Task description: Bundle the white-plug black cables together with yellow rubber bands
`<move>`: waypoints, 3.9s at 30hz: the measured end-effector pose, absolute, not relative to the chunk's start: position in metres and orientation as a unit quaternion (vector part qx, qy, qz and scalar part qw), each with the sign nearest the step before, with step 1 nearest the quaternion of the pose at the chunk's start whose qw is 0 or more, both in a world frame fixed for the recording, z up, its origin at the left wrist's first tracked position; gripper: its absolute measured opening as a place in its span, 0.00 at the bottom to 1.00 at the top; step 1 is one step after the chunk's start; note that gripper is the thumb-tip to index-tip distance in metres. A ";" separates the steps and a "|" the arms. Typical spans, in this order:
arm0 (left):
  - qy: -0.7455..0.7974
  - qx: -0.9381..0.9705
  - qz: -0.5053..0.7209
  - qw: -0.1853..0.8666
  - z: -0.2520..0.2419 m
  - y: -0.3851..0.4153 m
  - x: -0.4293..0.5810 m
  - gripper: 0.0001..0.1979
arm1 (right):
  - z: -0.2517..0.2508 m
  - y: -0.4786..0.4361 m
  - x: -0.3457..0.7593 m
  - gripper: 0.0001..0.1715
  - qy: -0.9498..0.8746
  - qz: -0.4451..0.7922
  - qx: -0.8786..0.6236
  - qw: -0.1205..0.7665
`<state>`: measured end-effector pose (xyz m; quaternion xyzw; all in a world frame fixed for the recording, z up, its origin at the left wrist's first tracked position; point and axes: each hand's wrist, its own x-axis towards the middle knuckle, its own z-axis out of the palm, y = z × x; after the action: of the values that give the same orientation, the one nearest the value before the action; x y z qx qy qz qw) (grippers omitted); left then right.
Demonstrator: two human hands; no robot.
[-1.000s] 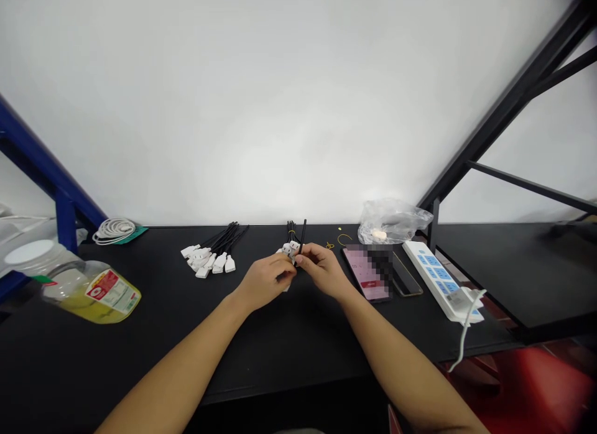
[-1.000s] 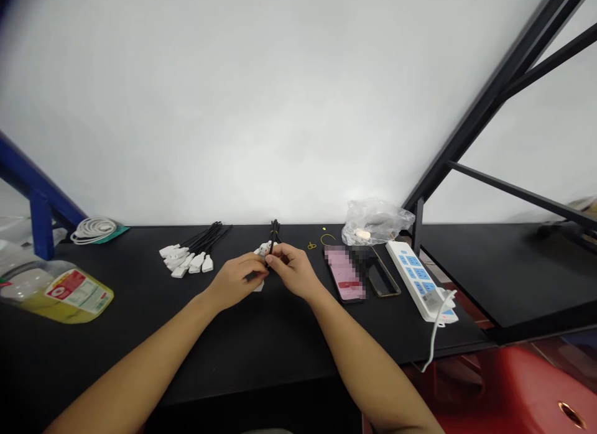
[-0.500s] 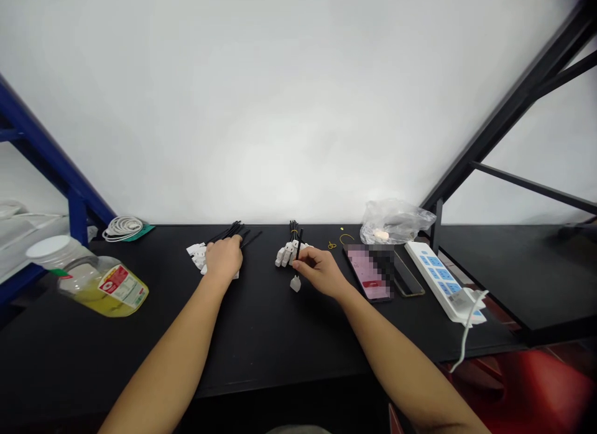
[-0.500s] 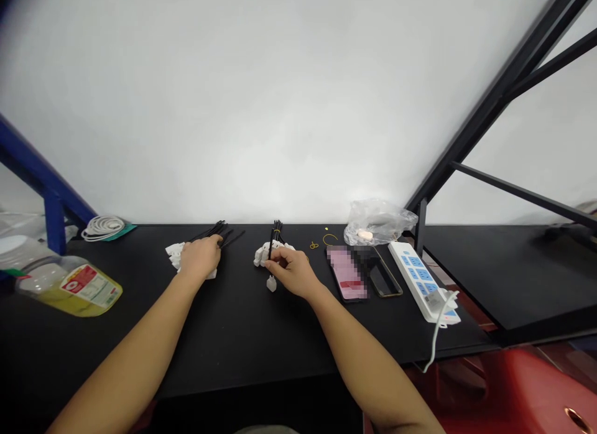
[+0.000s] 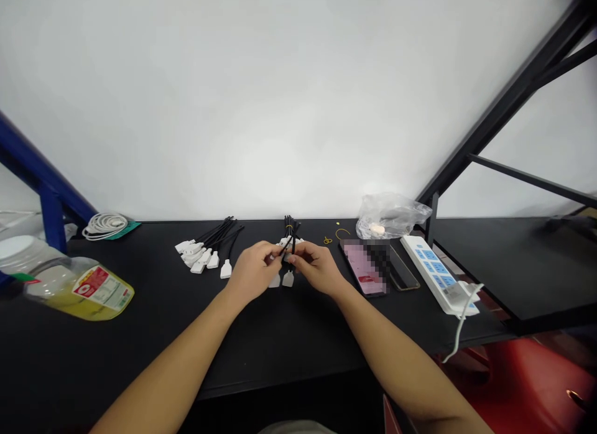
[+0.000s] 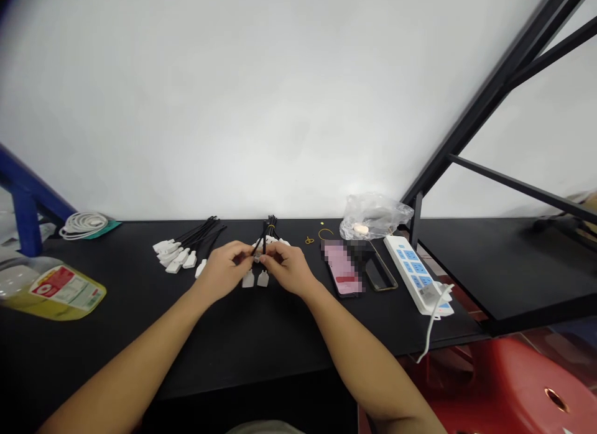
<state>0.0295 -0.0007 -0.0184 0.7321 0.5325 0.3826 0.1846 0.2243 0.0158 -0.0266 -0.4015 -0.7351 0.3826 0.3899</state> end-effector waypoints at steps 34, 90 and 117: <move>0.425 0.846 0.239 0.214 -0.044 -0.003 0.049 0.12 | -0.022 0.015 0.224 0.13 -0.759 0.335 -0.372 0.417; 0.463 0.749 0.398 0.255 -0.022 -0.003 0.033 0.06 | -0.023 0.017 0.227 0.11 -0.787 0.298 -0.375 0.388; 0.581 0.653 0.483 0.046 -0.019 0.024 -0.012 0.15 | -0.028 0.027 0.221 0.14 -0.755 0.300 -0.426 0.398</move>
<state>-0.0123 0.0240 -0.0192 0.6532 0.5812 0.4831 0.0462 0.2213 0.0268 -0.0282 -0.4257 -0.7550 0.3003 0.3982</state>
